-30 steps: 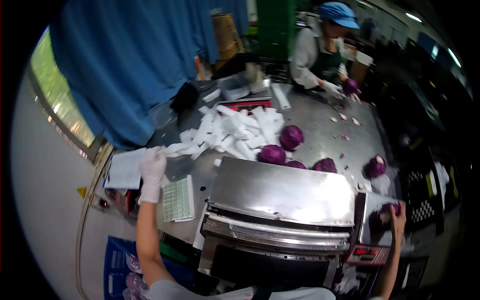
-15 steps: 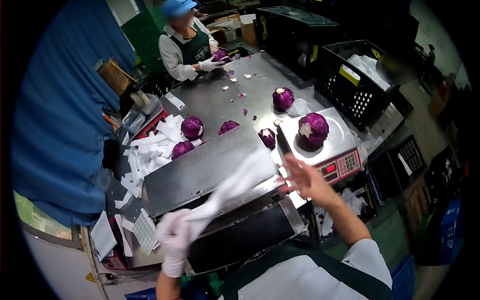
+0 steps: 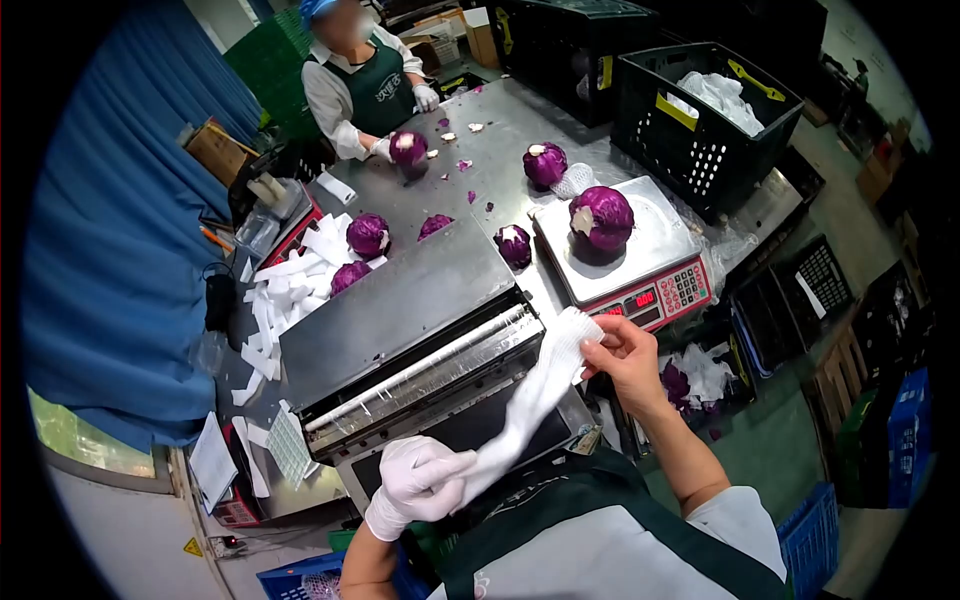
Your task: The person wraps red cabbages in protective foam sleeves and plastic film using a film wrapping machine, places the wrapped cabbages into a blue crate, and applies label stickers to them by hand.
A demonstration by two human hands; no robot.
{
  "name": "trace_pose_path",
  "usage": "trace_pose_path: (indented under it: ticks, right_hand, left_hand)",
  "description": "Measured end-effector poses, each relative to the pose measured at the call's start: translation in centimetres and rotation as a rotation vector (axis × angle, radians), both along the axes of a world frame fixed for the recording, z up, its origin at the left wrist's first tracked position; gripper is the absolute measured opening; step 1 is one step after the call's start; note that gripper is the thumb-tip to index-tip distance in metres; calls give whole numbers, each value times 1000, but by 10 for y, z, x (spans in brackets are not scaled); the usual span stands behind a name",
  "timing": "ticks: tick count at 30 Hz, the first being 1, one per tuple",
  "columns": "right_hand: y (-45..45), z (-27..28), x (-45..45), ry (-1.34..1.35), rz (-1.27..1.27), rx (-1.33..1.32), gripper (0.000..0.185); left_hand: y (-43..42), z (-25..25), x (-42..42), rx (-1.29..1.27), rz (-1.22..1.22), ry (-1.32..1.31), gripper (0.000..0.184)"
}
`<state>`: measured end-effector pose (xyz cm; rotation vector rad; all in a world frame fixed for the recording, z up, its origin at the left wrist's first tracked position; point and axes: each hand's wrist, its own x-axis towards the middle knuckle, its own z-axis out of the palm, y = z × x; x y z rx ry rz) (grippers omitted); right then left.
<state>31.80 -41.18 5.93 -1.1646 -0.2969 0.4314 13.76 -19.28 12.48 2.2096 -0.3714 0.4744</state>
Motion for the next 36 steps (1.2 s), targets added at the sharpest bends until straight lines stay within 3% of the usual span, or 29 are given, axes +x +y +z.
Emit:
trace_pose_path:
  ticks: [1,3,5,7,9,11,12,13,16,17,19,20,22,23,24,25,28,29,31,32,33,34,35,36]
  right_hand:
    - [0,-7,1,1,-2,0,26]
    - [-1,-20,3,37,-36,47,22]
    - [1,-27,-2,140,-55,112,20]
    - [7,-30,-12,306,-17,160,17]
    - [15,-25,-33,156,86,-108,14]
    - [27,-53,-39,-320,-145,-226,13]
    - [23,-46,-32,-621,-264,-226,12]
    - [18,-34,-28,-804,-390,-394,12]
    - [10,-30,-24,-580,-382,-260,15]
    - [6,-34,-20,-638,-353,-254,16]
    - [-2,-34,-16,-256,-230,-198,16]
    - [-1,-56,-8,67,-162,91,16]
    - [-9,-57,8,334,28,370,19]
    - [-10,-58,13,418,123,468,20]
    - [-9,-50,11,498,183,453,21]
    - [-11,-45,9,400,327,369,25]
    - [-10,-24,4,160,508,-77,59]
    - [-10,-33,10,-68,450,-253,45]
    - [-13,-33,24,-392,324,-472,30]
    - [-10,-46,32,-566,76,-483,25]
    - [-8,-49,42,-546,-141,-601,22]
    - [-6,-74,70,-701,-384,-455,21]
    - [-14,-48,80,-555,-429,-508,19]
    - [-16,-55,101,-367,-408,-229,15]
  left_hand:
    - [-2,1,1,-151,-92,84,28]
    - [-1,-20,3,-914,-224,149,31]
    - [-5,-46,19,-1331,-156,14,38]
    - [-35,-55,46,-798,347,450,34]
    - [-68,-101,65,-695,251,442,40]
    - [-97,-105,75,-1173,109,414,47]
    - [-101,-111,74,-1200,194,383,46]
    - [-102,-116,73,-1198,191,388,46]
    - [-104,-124,71,-1264,254,351,36]
    - [-105,-123,70,-1261,252,357,36]
    - [-104,-116,70,-1377,189,282,26]
    - [-100,-114,71,-836,301,300,25]
    - [-100,-112,75,-971,312,315,25]
    - [-103,-111,80,-1649,208,304,25]
    - [-101,-106,84,-1736,118,272,21]
    - [-99,-97,89,-1730,55,256,15]
    - [-86,-98,100,-1690,244,317,13]
    - [-85,-105,101,-1664,246,285,15]
    - [-91,-82,107,-1375,291,214,17]
    - [-95,-75,116,-1509,350,254,17]
    - [-94,-68,120,-1503,358,285,12]
    - [-88,-67,121,-1375,309,355,8]
    - [-83,-66,123,-1247,260,421,8]
    - [-85,-55,130,-1126,248,483,15]
